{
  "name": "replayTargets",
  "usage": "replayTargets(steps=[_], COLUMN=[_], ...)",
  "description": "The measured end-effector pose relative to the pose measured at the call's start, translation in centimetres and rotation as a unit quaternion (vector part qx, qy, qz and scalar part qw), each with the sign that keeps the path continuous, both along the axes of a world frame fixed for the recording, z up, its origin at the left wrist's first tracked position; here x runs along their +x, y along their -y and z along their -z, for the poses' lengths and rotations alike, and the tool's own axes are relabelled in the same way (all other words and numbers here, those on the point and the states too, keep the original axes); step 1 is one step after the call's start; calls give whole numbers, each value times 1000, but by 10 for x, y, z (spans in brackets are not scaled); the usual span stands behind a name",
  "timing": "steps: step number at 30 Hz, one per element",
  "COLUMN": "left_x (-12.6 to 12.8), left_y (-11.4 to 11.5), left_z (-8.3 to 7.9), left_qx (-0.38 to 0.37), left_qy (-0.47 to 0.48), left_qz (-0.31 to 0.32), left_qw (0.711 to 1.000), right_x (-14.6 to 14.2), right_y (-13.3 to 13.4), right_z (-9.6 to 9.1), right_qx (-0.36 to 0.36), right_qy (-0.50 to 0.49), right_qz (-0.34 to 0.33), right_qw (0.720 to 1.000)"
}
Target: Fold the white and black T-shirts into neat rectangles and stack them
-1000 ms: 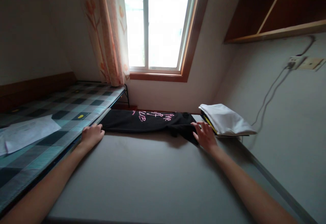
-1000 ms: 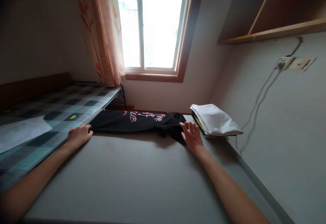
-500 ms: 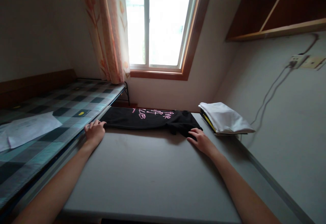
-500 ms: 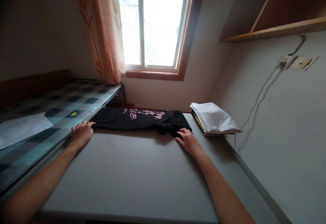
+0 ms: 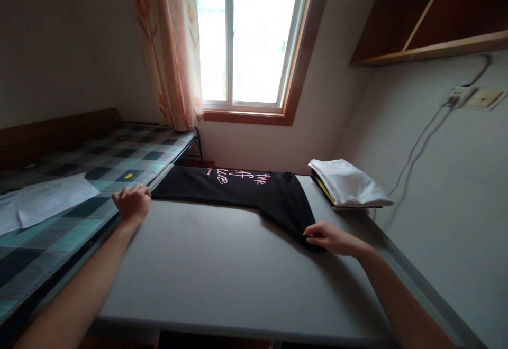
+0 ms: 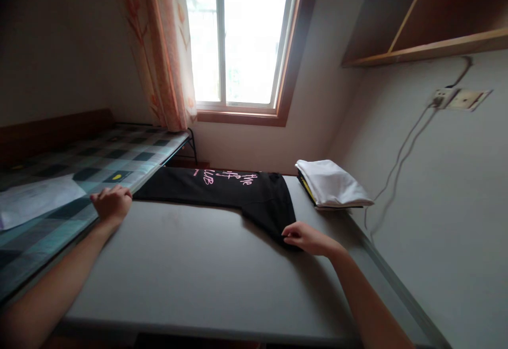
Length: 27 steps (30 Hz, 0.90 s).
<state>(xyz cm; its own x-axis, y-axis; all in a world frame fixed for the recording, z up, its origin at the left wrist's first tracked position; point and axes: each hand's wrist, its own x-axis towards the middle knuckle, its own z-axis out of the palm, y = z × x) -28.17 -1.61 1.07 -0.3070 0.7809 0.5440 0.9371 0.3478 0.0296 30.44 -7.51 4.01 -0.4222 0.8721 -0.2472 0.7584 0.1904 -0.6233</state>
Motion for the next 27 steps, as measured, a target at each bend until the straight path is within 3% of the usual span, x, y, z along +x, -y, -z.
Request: replayTargets(steps=[8, 12, 18, 22, 27], left_x=[17, 18, 3, -2, -2], left_y=[-14, -21, -18, -13, -14], left_z=[11, 18, 15, 9, 4], left_qx=[-31, -93, -117, -113, -127], left_qy=[6, 35, 58, 51, 38], left_qz=[159, 180, 151, 129, 124], left_qw=[987, 979, 980, 984, 983], right_x=[-13, -10, -4, -3, -10], right_y=[4, -16, -85, -138, -192], right_z=[-11, -10, 2, 10, 20], right_qx=[-49, -11, 170, 204, 212], right_qy=[-5, -43, 9, 87, 145], right_qz=[-21, 54, 223, 299, 324], right_qw=[999, 998, 960, 928, 910])
